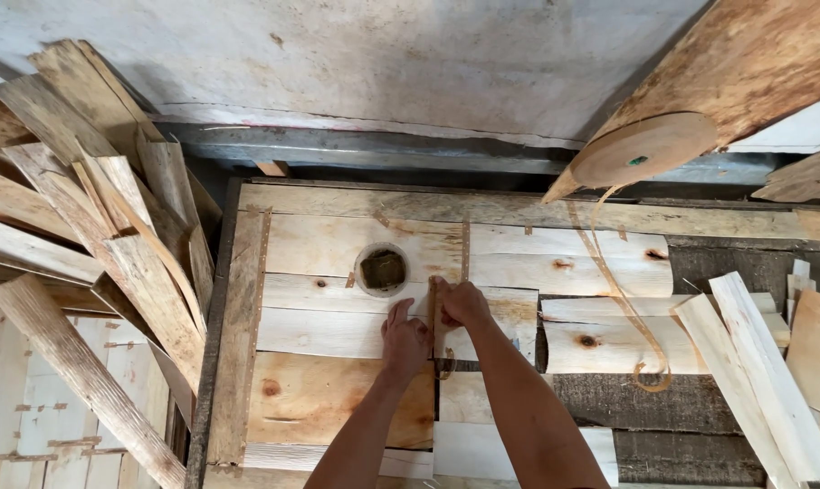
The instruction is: Cutting thin strips of wood to size using a utility knife while assembling a wood panel.
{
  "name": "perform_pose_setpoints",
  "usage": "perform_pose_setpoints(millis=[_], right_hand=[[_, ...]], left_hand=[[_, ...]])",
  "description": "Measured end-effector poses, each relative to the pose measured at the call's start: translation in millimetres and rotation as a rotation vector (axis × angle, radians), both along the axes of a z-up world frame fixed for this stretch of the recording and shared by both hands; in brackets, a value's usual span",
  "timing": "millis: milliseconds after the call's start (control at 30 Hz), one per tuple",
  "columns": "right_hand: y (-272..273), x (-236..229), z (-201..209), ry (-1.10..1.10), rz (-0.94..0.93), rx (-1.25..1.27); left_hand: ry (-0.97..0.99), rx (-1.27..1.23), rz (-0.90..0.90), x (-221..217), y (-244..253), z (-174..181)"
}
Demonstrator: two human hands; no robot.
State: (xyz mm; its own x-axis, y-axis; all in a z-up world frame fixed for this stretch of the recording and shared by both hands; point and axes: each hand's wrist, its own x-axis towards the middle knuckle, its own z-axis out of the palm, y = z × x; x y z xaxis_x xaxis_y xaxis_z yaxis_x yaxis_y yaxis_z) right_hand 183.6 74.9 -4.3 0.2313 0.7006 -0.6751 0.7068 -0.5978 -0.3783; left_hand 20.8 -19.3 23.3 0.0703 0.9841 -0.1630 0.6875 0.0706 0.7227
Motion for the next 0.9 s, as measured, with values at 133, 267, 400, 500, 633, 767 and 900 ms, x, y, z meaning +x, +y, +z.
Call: perform_pose_setpoints(millis=[133,267,400,500,633,767,900], right_hand=[[3,-9,34,0.095,-0.075,-0.057],[5,-13,41,0.036,-0.049,-0.08],[5,-17,42,-0.088,-0.01,-0.084],[3,-16,41,-0.107,-0.008,-0.058],[-3,-9,50,0.111,-0.045,-0.018],[-2,-11,43,0.031,-0.032,-0.033],[-4,-10,46,0.057,-0.004,-0.027]], left_hand=[[-0.004,-0.027,0.006,-2,1,10],[0.009,-0.027,-0.016,-3,3,10],[-0.001,0.012,-0.008,-4,2,2],[0.02,-0.014,-0.026,-4,4,15],[0.005,0.006,-0.018,-3,3,14],[0.014,-0.042,-0.023,-5,3,16],[0.008,-0.005,-0.039,-6,3,10]])
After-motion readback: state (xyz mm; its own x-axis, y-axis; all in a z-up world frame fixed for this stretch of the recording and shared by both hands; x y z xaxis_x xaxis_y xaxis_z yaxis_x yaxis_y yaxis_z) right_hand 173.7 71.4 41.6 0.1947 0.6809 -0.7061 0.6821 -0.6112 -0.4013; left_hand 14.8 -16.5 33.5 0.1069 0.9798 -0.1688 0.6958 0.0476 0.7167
